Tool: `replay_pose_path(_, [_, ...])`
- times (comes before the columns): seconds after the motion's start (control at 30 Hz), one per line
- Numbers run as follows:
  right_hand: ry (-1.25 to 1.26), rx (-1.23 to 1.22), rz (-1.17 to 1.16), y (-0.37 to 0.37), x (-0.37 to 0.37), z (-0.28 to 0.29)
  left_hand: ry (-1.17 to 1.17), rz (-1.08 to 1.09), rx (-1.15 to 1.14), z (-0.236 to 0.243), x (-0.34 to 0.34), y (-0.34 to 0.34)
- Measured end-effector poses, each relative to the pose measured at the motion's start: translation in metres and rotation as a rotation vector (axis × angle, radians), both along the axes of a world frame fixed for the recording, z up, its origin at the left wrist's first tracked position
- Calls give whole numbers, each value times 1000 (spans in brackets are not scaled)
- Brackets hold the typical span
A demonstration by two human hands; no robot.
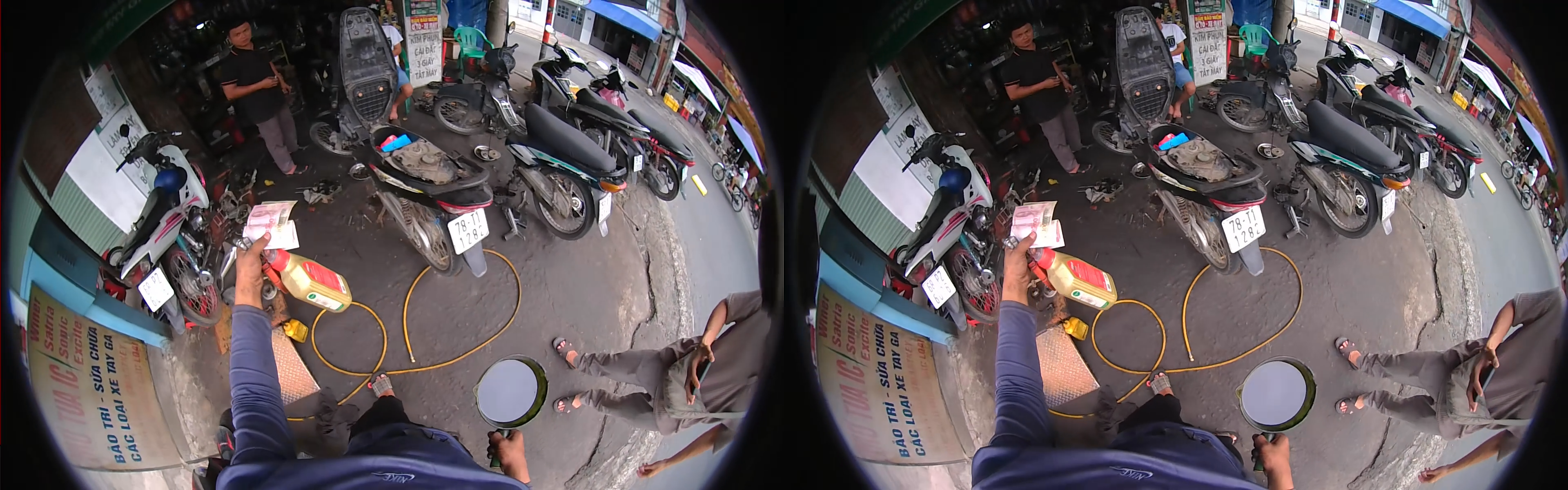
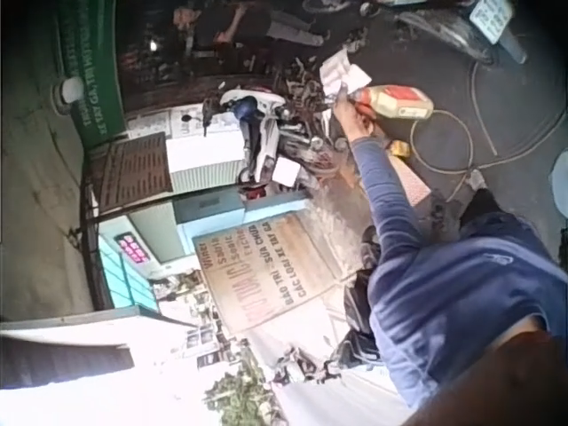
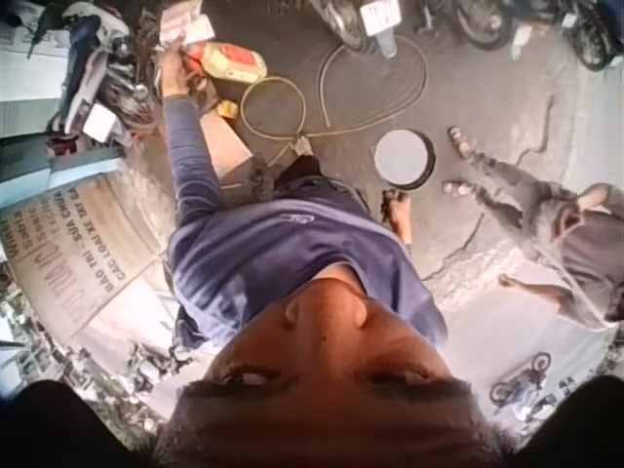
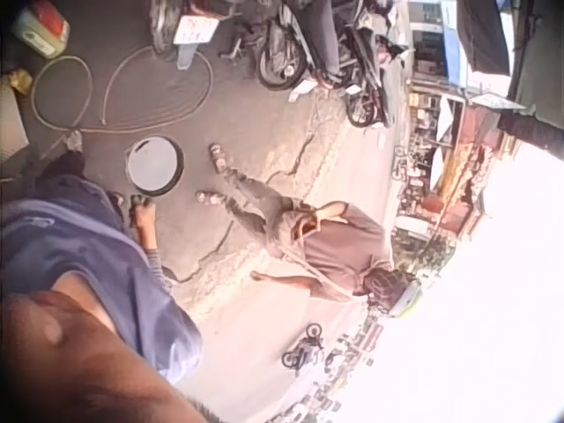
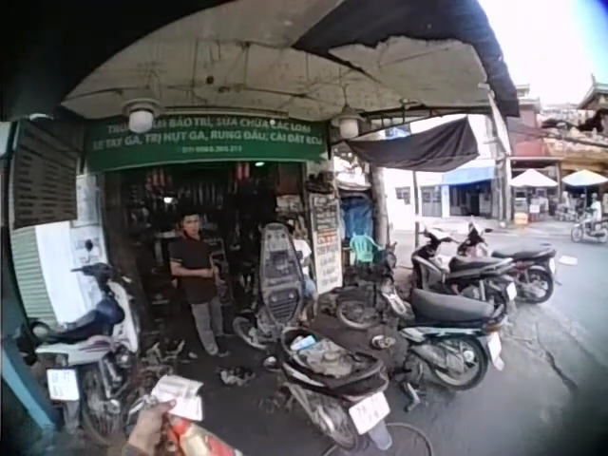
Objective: Replacing the engine oil of a motorcycle.
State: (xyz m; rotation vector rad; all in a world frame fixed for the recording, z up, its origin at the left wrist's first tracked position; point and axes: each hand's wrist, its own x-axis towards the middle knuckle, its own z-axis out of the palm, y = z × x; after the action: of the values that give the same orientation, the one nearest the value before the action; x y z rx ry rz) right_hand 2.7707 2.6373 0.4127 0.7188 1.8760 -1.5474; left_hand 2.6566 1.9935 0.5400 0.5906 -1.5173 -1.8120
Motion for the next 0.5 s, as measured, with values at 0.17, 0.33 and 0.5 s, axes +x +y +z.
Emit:
replay_pose_path(0.17, [-6,-56,108,-110,-67,7,-59,97,5,0,3,-127])
replay_pose_path(0.33, [-20,-106,239,-208,-128,-4,-72,155,60,4,-17,-196])
replay_pose_path(0.5, [-24,-156,448,-302,-195,-3,-82,219,150,9,-52,-261])
